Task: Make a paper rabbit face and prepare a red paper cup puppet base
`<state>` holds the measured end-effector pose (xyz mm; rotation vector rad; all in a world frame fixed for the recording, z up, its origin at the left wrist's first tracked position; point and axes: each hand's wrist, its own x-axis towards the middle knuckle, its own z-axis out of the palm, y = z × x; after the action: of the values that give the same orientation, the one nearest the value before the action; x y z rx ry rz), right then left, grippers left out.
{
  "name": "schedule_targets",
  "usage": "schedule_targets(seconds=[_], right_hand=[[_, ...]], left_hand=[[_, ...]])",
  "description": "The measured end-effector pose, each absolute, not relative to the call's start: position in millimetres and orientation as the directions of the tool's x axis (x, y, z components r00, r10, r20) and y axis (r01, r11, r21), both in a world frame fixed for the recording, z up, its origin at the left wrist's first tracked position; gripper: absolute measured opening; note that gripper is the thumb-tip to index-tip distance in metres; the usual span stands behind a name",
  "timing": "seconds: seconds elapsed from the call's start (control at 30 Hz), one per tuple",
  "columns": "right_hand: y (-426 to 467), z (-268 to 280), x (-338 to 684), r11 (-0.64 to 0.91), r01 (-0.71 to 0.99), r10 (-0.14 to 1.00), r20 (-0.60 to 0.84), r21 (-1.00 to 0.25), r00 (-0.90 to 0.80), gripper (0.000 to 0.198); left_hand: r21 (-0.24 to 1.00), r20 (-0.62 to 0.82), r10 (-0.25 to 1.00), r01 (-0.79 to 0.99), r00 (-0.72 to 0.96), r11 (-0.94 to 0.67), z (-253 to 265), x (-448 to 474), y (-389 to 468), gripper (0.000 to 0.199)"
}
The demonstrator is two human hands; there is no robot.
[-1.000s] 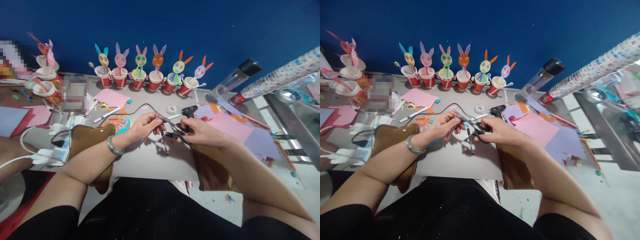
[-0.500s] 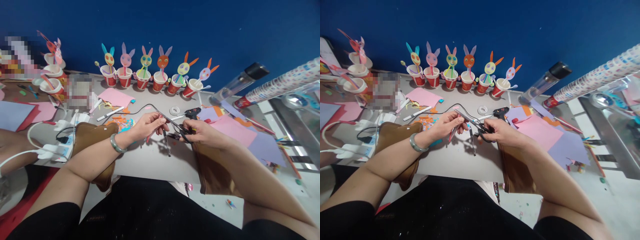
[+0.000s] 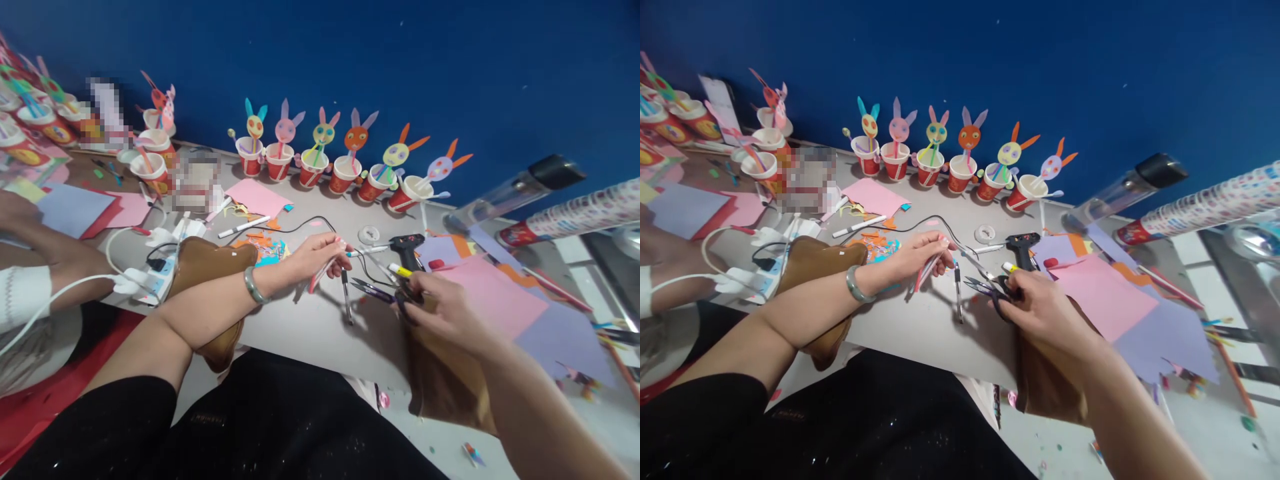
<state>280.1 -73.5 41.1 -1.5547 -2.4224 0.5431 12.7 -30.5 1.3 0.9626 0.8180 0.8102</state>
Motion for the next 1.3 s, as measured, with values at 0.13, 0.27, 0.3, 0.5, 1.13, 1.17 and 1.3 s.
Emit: schedule_targets(seconds=[0.13, 0.27, 0.3, 0.5, 1.13, 1.17, 1.3], right_hand=[[-95.0, 26.1, 301.2, 0.410, 0.889, 0.906, -0.017, -0.205, -0.422, 0.035], [-117.3, 14.1, 312.2, 0.364, 0.928, 0.931, -0.010, -0.079, -0.366, 0.036], [-122.4, 11.2, 311.9, 0.347, 0.937, 0.937, -0.017, -0.032, -0.348, 0.036], [-134.0, -7.1, 298.6, 0.287, 0.931, 0.956, -0.124, 0.225, -0.265, 0.034], [-92.9, 4.8, 231.9, 0.278, 0.712, 0.922, -0.030, -0.644, -0.387, 0.045], [-89.1, 3.4, 225.7, 0.238, 0.682, 0.920, -0.065, -0.692, -0.387, 0.045], [-78.0, -0.7, 209.6, 0.082, 0.563, 0.891, -0.193, -0.822, -0.412, 0.033]], left_hand=[[0.911, -0.239, 0.877, -0.216, 0.418, 0.351, 1.6, 12.2, -31.2, 0.018], [0.911, -0.252, 0.878, -0.207, 0.408, 0.358, -3.5, 11.8, -31.4, 0.013], [0.914, -0.252, 0.877, -0.197, 0.410, 0.355, -4.9, 12.1, -31.3, 0.013], [0.948, -0.232, 0.888, -0.114, 0.397, 0.298, -9.0, 14.1, -32.8, 0.019], [0.971, 0.078, 0.858, -0.232, 0.507, 0.049, -31.5, 14.7, -34.4, 0.033], [0.970, 0.083, 0.857, -0.238, 0.509, 0.047, -31.6, 14.8, -34.4, 0.033], [0.965, 0.077, 0.862, -0.254, 0.501, 0.062, -31.1, 14.7, -33.2, 0.035]])
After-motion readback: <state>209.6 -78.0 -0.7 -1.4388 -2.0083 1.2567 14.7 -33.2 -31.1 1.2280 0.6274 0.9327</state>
